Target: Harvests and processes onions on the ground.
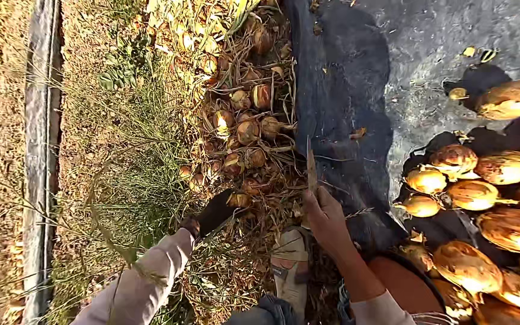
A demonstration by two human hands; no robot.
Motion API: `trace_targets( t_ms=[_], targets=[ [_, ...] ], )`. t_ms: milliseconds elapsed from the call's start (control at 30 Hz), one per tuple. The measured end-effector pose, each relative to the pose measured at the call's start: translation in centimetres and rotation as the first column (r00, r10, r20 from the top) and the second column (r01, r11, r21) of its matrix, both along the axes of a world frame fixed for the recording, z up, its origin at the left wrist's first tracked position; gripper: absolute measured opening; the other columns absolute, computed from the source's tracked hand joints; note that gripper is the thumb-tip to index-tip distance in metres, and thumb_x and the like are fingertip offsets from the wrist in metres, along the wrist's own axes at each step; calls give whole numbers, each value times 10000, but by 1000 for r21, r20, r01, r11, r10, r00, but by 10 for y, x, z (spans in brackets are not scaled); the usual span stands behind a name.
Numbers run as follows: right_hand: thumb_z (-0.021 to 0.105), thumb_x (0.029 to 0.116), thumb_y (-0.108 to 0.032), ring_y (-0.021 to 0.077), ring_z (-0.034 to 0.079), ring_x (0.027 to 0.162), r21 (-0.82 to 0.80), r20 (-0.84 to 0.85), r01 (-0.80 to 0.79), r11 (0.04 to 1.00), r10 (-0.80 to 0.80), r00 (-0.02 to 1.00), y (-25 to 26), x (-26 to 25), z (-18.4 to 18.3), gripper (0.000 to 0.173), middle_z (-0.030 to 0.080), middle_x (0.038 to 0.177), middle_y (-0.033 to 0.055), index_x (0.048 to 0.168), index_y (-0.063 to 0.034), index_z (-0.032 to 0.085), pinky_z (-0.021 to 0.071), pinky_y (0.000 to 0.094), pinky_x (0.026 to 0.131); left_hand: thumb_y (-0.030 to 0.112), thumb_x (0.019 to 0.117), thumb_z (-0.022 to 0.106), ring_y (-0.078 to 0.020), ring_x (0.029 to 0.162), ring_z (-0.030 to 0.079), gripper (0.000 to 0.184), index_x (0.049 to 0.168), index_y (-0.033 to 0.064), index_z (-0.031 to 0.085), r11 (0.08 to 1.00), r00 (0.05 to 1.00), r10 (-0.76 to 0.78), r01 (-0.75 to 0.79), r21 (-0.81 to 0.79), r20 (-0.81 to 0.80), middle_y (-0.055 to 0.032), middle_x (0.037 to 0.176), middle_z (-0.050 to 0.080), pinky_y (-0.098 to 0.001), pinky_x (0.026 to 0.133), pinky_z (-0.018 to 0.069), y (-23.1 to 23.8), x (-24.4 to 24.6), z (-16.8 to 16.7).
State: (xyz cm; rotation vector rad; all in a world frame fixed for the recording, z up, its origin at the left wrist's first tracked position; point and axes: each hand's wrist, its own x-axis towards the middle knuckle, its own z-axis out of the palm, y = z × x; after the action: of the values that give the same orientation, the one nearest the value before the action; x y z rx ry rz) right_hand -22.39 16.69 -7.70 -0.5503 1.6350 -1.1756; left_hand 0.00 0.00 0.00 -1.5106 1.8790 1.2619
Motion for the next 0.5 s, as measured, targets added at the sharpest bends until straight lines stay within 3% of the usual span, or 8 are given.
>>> trace_targets(
  t_ms=[67, 133, 167, 233, 267, 367, 433, 500],
  targets=[
    [513, 889, -777, 196, 553, 561, 73, 50, -97, 993, 94, 994, -4, 8, 2, 678, 552, 671, 33, 1043, -126, 621, 491, 438, 523, 138, 951, 702, -88, 897, 690, 406, 1338, 69, 598, 961, 936, 253, -214, 175, -246, -40, 1058, 720, -273, 813, 591, 9, -4, -5],
    [638, 830, -745, 193, 576, 603, 94, 176, -143, 985, 125, 976, -6, 15, 6, 706, 586, 721, 43, 1118, -101, 611, 514, 430, 573, 118, 991, 624, -25, 793, 638, 241, 1228, 81, 603, 885, 891, 390, -291, 364, -235, 35, 923, 677, -209, 736, 557, 22, -36, 22],
    [621, 835, -741, 175, 569, 575, 69, 249, -136, 988, 114, 962, -4, 17, 6, 722, 583, 725, 40, 1155, -95, 604, 520, 397, 550, 85, 975, 599, -8, 725, 622, 151, 1126, 93, 603, 871, 897, 382, -271, 409, -220, 62, 833, 652, -191, 683, 554, 27, -51, 34],
    [593, 839, -761, 147, 530, 531, 9, 352, -86, 996, 77, 933, -1, 12, 10, 749, 554, 716, 25, 1183, -96, 578, 509, 352, 510, 18, 860, 698, -27, 742, 658, 244, 1088, 79, 634, 901, 930, 271, -154, 406, -248, 49, 823, 686, -216, 706, 572, 31, -70, 53],
    [623, 807, -776, 138, 526, 532, -10, 359, -64, 998, 63, 931, -1, 7, 13, 773, 558, 717, 22, 1180, -100, 579, 503, 344, 507, 25, 778, 803, -53, 816, 695, 381, 1130, 70, 664, 927, 936, 187, -68, 369, -298, 20, 899, 730, -246, 770, 597, 30, -74, 56],
    [624, 779, -806, 110, 563, 603, -62, 317, -62, 996, 79, 945, 1, -5, 18, 839, 602, 790, 9, 1234, -102, 581, 517, 321, 558, 327, 689, 946, -44, 1007, 677, 712, 1277, 103, 612, 957, 905, -226, 275, 90, -359, 31, 1093, 716, -269, 924, 577, 21, -71, 51],
    [540, 877, -752, 96, 548, 596, -133, 304, -74, 988, 111, 946, 5, -6, 19, 737, 584, 781, -1, 1235, -110, 586, 511, 302, 554, 317, 726, 923, -60, 1033, 681, 678, 1302, 141, 612, 949, 910, -242, 294, 112, -337, 31, 1128, 719, -294, 935, 583, 19, -73, 68],
    [470, 911, -775, 74, 504, 538, -247, 307, -77, 966, 153, 939, 8, -7, 20, 730, 539, 705, -26, 1230, -129, 580, 486, 276, 512, 185, 791, 849, -57, 938, 694, 459, 1219, 155, 682, 959, 932, -122, 200, 202, -341, 38, 1041, 732, -280, 848, 600, 22, -74, 87]
  ],
)
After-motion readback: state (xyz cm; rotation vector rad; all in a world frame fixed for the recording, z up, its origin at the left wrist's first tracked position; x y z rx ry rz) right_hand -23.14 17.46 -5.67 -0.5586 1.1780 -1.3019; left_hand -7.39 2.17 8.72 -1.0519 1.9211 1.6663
